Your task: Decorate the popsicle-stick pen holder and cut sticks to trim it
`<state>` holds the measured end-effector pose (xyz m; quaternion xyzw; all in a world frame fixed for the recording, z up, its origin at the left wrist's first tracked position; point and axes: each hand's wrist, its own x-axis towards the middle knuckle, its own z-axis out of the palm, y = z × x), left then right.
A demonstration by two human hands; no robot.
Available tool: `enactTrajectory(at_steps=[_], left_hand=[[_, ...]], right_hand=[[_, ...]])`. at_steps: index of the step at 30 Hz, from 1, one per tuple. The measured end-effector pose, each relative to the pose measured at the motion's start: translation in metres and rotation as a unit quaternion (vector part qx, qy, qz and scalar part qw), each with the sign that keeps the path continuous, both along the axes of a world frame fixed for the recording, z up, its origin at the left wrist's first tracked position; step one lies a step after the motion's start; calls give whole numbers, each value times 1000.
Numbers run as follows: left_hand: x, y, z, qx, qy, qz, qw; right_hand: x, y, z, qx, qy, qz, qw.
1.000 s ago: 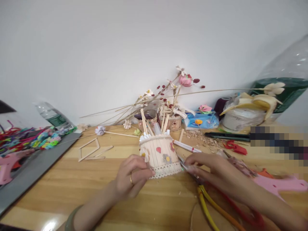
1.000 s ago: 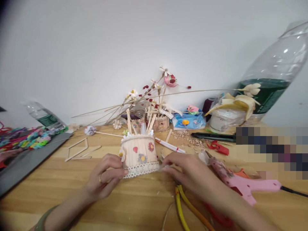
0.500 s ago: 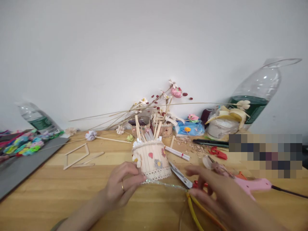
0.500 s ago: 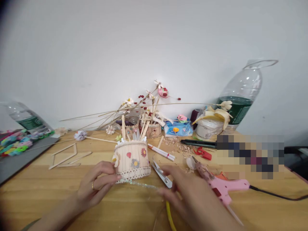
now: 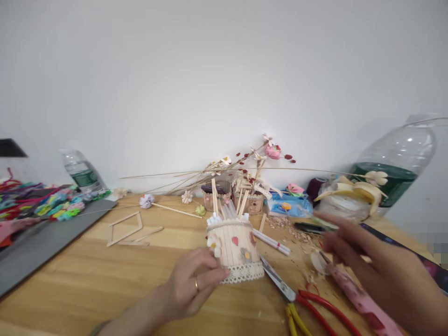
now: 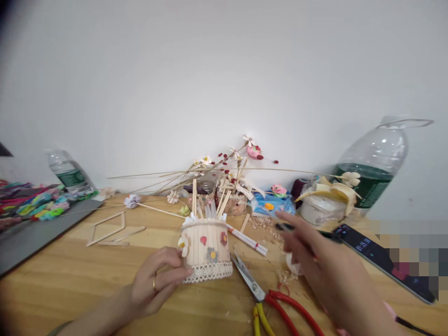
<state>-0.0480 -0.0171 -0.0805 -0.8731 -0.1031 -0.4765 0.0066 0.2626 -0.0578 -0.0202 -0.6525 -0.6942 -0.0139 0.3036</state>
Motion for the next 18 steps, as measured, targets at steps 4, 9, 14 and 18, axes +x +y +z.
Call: enactTrajectory(at_steps=[4,9,14,18], left_hand=[[0,0,-2,13,-1,15,1000],[1,0,-3,5,-2,17,1000],[1,-1,0,11,-6,24,1000],[1,0,2,13,-10,21,1000]], right_hand=[[6,47,4,46,-180,-12,983],[-16,89,4,6,-336,-21,941],[-31,112,12,-34,-398,-9,917],[-40,124,18,-55,-426,0,903]])
